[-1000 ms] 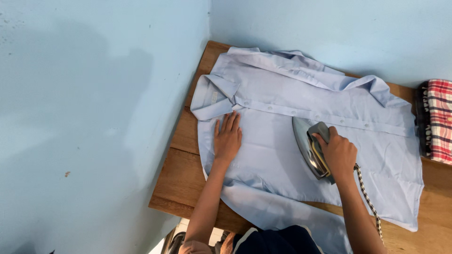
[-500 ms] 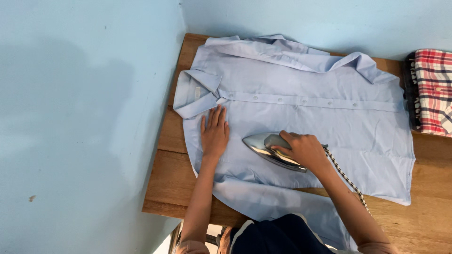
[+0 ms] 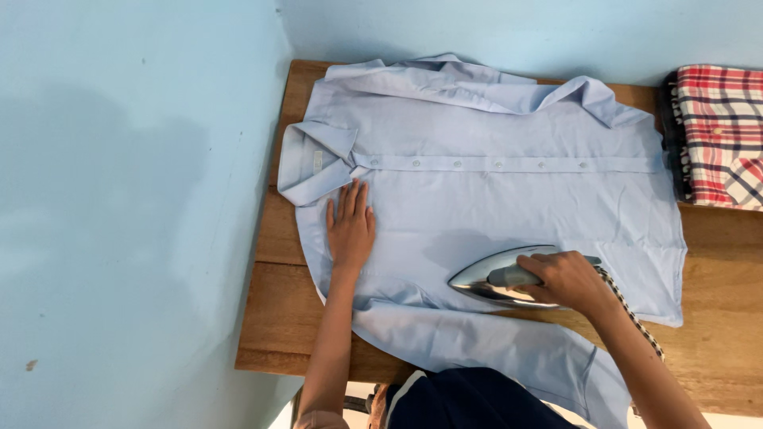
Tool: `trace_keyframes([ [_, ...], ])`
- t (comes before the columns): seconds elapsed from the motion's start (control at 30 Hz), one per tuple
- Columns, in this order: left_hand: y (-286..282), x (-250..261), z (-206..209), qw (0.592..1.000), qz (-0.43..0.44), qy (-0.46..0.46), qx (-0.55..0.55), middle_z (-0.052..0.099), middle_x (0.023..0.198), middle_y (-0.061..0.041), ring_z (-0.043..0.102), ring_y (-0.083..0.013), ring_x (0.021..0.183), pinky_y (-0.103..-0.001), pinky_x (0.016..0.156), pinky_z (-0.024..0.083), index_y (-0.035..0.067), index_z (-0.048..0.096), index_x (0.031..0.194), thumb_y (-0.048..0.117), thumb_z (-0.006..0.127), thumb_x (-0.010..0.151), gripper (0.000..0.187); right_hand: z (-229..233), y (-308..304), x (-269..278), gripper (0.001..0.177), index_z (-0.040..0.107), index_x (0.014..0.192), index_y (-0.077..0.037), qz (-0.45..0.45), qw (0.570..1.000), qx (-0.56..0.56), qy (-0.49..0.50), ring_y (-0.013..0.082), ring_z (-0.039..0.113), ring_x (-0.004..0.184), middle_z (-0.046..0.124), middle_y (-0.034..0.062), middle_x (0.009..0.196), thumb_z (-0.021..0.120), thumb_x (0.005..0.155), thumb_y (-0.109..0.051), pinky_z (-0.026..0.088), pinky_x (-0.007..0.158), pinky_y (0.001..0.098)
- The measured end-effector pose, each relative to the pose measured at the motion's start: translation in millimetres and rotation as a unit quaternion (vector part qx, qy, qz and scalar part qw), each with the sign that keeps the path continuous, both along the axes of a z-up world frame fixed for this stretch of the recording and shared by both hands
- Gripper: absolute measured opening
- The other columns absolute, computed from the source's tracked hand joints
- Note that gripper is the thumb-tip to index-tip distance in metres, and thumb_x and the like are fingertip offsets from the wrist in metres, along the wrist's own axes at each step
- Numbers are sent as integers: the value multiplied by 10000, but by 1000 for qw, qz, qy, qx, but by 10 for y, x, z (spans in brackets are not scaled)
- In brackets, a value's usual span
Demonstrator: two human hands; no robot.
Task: The person irons a light blue shirt on a wooden table. They smooth the fabric with their hands and use an iron to press the sleeves, collar, and body of the shirt, repositioning the garment several times to reach different areas.
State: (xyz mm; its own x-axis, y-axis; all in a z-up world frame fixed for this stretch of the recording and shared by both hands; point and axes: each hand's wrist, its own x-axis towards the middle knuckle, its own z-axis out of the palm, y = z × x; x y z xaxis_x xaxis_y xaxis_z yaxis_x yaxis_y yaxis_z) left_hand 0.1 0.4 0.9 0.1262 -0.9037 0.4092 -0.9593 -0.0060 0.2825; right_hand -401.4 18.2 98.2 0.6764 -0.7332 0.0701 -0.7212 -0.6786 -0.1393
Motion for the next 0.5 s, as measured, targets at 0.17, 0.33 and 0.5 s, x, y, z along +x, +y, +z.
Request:
trace_keyframes([
  [0.17,15,8,43,1000,-5,4,-6,440,1606,-45,375,-232,1492,-496,1221,243,127,490,1521,259,515,1041,499,31,36,-250,516,728,1003,-85,-123,992,-31,0,311,692,568,745,103,773,737,768,-544,535,510,417],
  [0.33,-14,-227,50,999,6,-49,-19,496,1540,-34,387,-255,1489,-533,1212,262,149,546,1434,192,604,963,476,94,24,-151,513,720,984,-90,-151,988,-22,9,312,683,561,720,91,681,708,806,-570,527,523,426],
  [0.5,-99,-825,-78,987,-142,56,42,486,1563,-41,393,-223,1504,-522,1207,295,97,500,1483,176,601,978,521,75,-179,309,528,703,944,-71,-141,989,-43,-13,322,679,555,708,113,662,694,831,-587,511,485,433],
])
